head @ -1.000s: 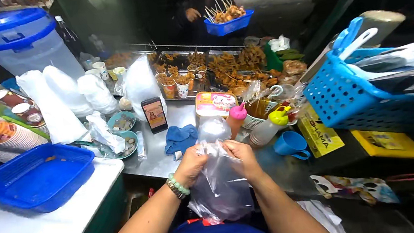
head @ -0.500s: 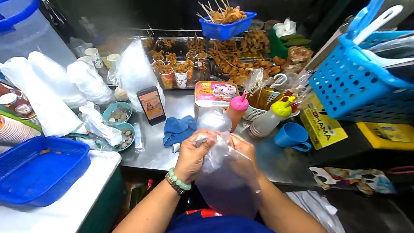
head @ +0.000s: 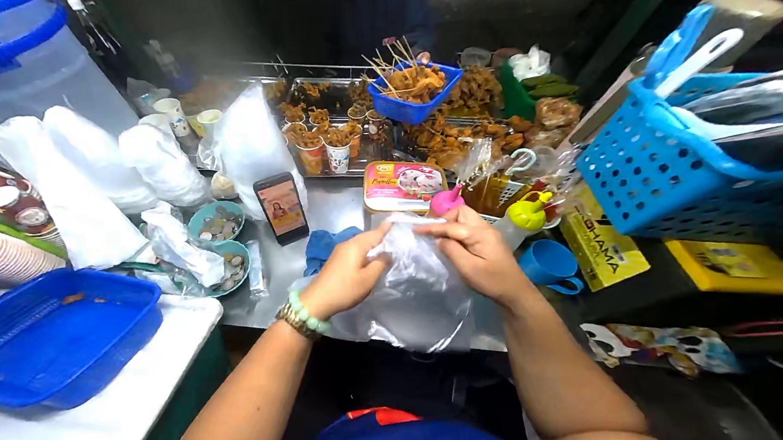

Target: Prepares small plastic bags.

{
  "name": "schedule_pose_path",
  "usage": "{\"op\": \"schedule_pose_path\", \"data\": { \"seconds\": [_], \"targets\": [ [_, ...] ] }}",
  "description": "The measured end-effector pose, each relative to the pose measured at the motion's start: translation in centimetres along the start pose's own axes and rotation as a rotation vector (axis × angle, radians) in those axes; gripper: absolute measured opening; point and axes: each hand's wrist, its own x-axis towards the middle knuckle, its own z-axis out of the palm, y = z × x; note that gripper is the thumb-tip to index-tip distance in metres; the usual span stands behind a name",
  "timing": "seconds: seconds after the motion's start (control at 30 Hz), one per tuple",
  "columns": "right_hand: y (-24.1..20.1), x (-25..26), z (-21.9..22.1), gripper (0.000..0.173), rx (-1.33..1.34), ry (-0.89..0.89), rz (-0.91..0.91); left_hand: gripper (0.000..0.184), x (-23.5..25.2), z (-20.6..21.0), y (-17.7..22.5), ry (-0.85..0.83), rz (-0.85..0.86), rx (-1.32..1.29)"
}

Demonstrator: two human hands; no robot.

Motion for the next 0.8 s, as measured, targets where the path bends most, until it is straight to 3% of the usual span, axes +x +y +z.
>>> {"op": "schedule_pose_path", "data": {
  "seconds": [0.07,0.17,0.23,0.37,0.53,0.67,0.8],
  "targets": [
    [0.9,1.8,1.4,0.036,-0.038,-0.070,0.201,0.055,1.6,1.2,-0.9,-0.013,-0.247,-0.278],
    [4.3,1.7,5.2,0.020,0.098,-0.173,0.517,0.036,2.4,3.7,-4.0,0.047,-0.553,-0.583],
    [5.0,0.3,6.3,0.021,0.093,-0.253,0.629,0.027,1.9,4.8,-5.9,0.062,-0.667,-0.654],
    [2.2,2.3,3.2,0.029,-0.215,-0.359,0.432,0.039,1.1,5.1,-7.0,0.066,-0.661,-0.771],
    [0.3,11.5,0.2,0.027,-0.457,-0.014,0.183,0.035,0.6,6.1,-8.0,0.189,-0.630,-0.882],
    [3.2,19.6,0.5,0.039,-0.779,-0.170,0.304,0.030,-1.1,6.4,-10.0,0.324,-0.564,-0.866],
    [6.4,23.0,0.5,0.041,-1.014,-0.317,0.361,0.031,-3.6,5.5,-10.7,0.395,-0.600,-0.862]
  ]
}}
